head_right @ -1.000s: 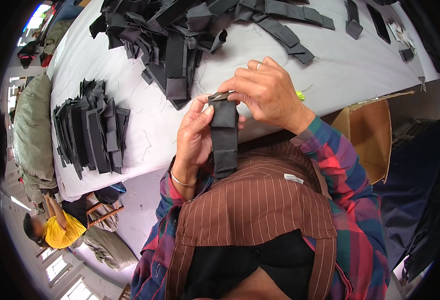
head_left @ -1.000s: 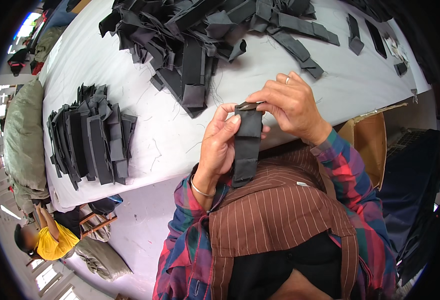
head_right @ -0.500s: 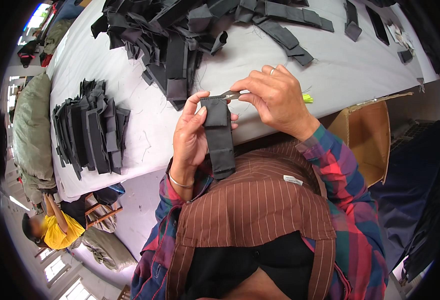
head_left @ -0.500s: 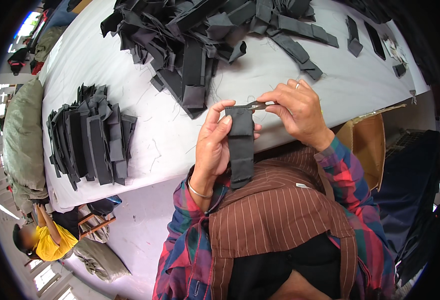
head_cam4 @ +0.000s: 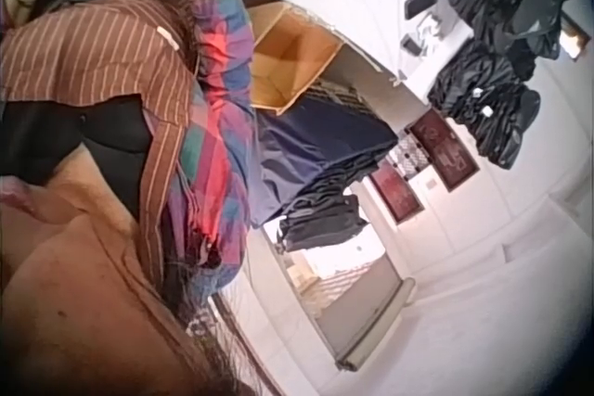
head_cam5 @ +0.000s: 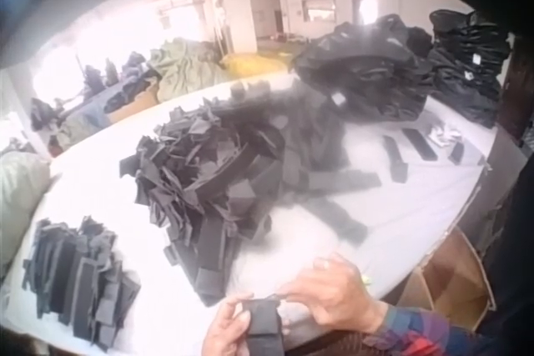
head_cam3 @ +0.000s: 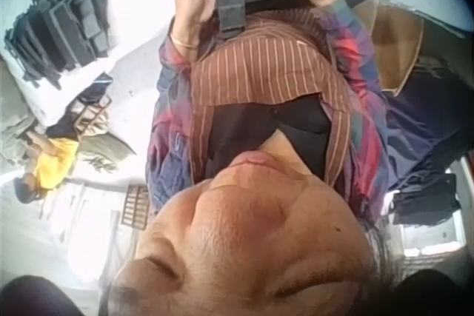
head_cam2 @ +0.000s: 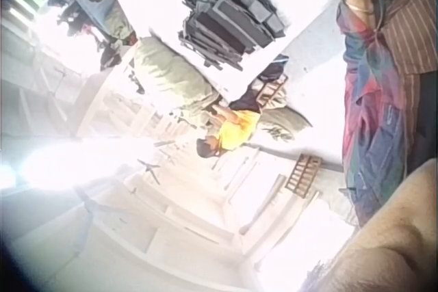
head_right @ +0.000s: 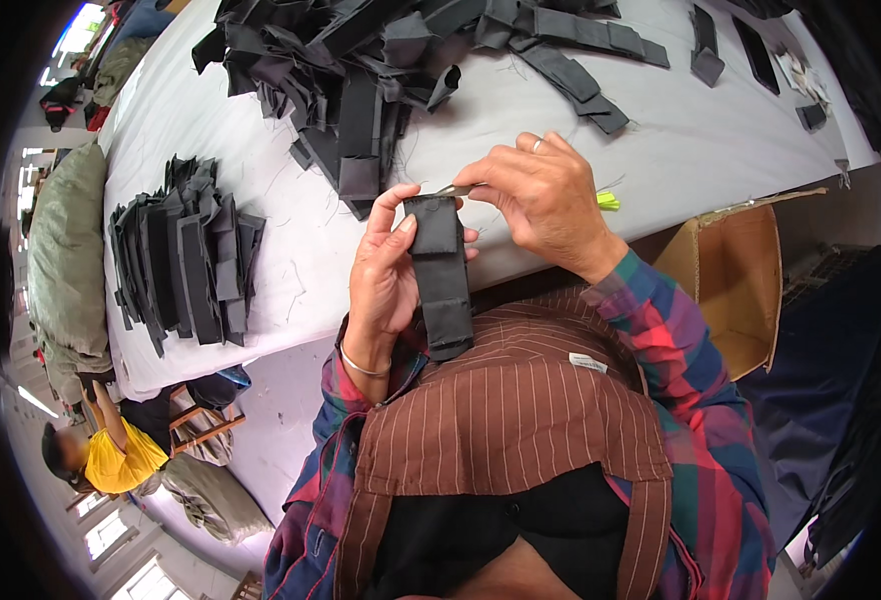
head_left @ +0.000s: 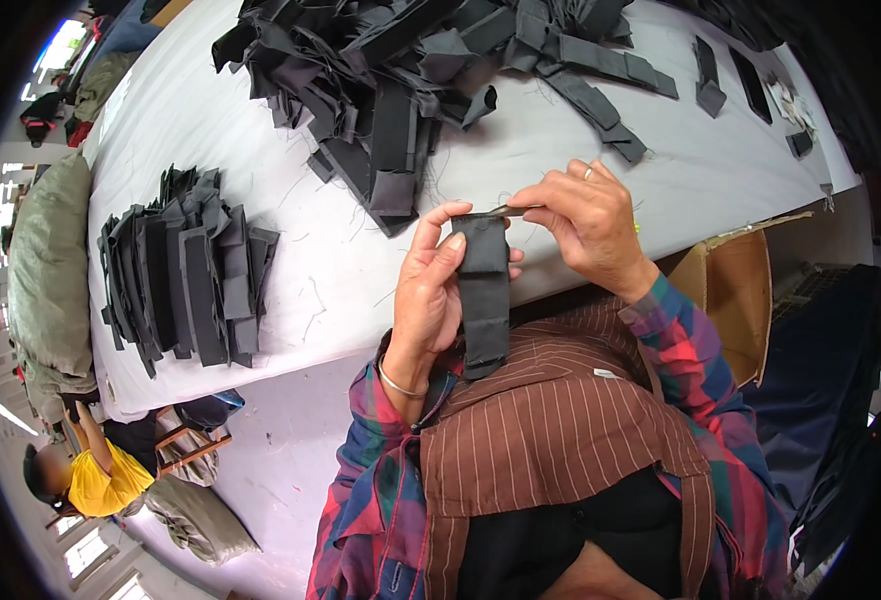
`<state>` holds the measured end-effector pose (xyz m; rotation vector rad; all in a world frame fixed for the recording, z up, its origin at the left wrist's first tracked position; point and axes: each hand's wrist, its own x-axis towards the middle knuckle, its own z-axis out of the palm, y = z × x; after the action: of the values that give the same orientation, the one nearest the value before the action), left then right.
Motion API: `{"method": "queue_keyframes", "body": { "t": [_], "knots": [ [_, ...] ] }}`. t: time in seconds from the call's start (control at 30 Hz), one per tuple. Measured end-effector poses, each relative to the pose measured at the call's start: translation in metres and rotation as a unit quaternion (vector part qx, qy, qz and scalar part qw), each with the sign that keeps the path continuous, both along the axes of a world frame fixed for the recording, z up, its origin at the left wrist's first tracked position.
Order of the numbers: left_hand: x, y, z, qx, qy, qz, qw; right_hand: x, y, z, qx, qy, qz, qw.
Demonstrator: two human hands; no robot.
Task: The recorder uses scissors to trim excess threads and inspect small black fabric straps on a large workshop table.
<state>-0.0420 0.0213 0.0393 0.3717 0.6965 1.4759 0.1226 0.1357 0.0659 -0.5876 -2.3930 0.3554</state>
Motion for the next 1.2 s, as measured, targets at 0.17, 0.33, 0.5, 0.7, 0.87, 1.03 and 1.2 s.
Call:
{"method": "queue_keyframes", "body": {
  "t": [0.17,0.33,0.5,0.7,0.87,1.03,1.2],
  "knots": [
    [-0.008,-0.002,-0.007,-0.015,-0.017,0.017,1.0,-0.005,-0.013,-0.001,-0.19,0.053,0.045,0.979],
    [-0.01,-0.003,-0.008,-0.018,-0.018,0.016,1.0,-0.013,-0.023,-0.008,-0.167,0.036,0.063,0.983],
    [-0.007,-0.005,-0.005,-0.023,-0.043,0.038,0.998,-0.007,-0.016,-0.007,-0.126,0.008,0.004,0.992],
    [-0.006,-0.004,-0.004,-0.017,-0.033,0.026,0.999,-0.008,-0.012,-0.007,-0.045,0.002,-0.045,0.998],
    [-0.004,-0.004,-0.002,-0.02,-0.029,0.022,0.999,-0.01,-0.012,-0.006,-0.036,-0.002,-0.033,0.999],
    [-0.003,-0.004,-0.001,-0.022,-0.03,0.019,0.999,-0.012,-0.013,-0.004,-0.007,-0.017,-0.041,0.999],
    [-0.003,-0.004,-0.003,-0.021,-0.03,0.02,0.999,-0.011,-0.011,-0.008,-0.005,-0.029,-0.038,0.999]
  ]
}}
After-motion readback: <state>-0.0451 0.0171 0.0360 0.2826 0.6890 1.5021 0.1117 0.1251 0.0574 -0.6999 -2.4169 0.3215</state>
